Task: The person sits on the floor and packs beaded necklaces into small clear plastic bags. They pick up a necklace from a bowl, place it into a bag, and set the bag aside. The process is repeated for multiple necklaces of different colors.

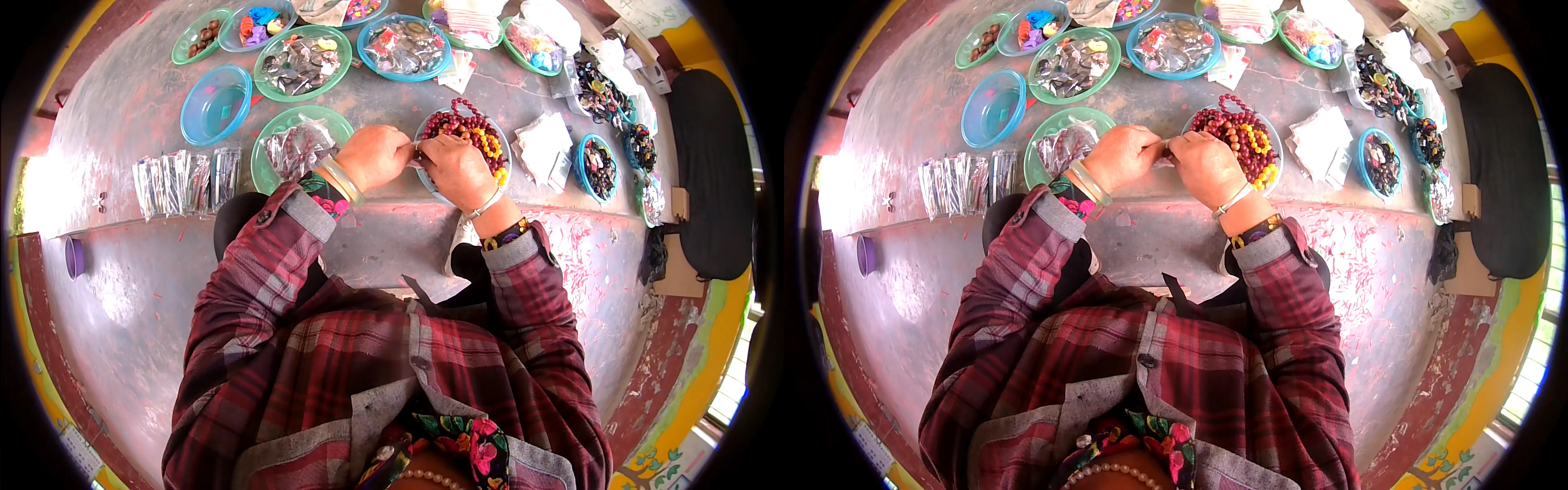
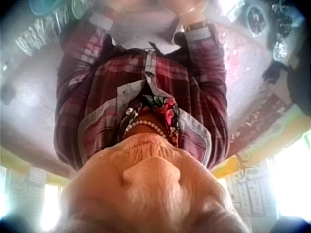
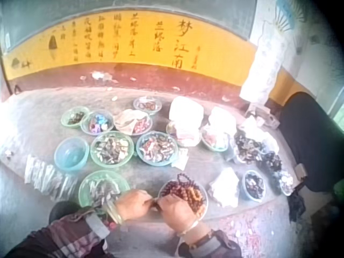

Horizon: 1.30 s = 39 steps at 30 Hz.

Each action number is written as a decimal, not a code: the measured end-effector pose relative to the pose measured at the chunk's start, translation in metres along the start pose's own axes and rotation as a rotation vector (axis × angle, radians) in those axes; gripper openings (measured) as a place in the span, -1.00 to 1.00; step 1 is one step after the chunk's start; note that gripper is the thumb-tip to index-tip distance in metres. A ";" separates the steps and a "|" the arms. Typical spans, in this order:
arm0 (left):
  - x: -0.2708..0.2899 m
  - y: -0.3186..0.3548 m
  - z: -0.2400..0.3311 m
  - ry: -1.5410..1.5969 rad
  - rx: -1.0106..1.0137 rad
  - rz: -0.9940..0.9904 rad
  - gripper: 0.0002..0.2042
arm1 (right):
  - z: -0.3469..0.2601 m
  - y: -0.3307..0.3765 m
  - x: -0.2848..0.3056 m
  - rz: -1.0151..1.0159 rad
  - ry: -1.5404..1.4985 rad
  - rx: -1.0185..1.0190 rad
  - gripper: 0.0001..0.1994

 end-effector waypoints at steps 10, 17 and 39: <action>0.008 -0.003 0.006 0.048 0.072 -0.003 -0.81 | -0.004 -0.003 0.004 0.028 0.081 -0.010 -0.88; 0.006 -0.003 0.001 0.096 0.046 0.061 -0.82 | 0.001 -0.006 0.010 0.172 -0.101 0.084 -0.90; 0.051 -0.002 -0.002 0.436 0.158 0.109 -0.75 | 0.018 -0.006 0.017 -0.068 -0.848 -0.393 -0.78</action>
Point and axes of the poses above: each hand's wrist, its own y-axis away from the middle knuckle, its own x-axis out of the back of the hand, z = x × y, the point moved 3 cm from there along -y, towards the middle knuckle, and after that the axes turned 3 degrees about y, right-handed, at the moved point
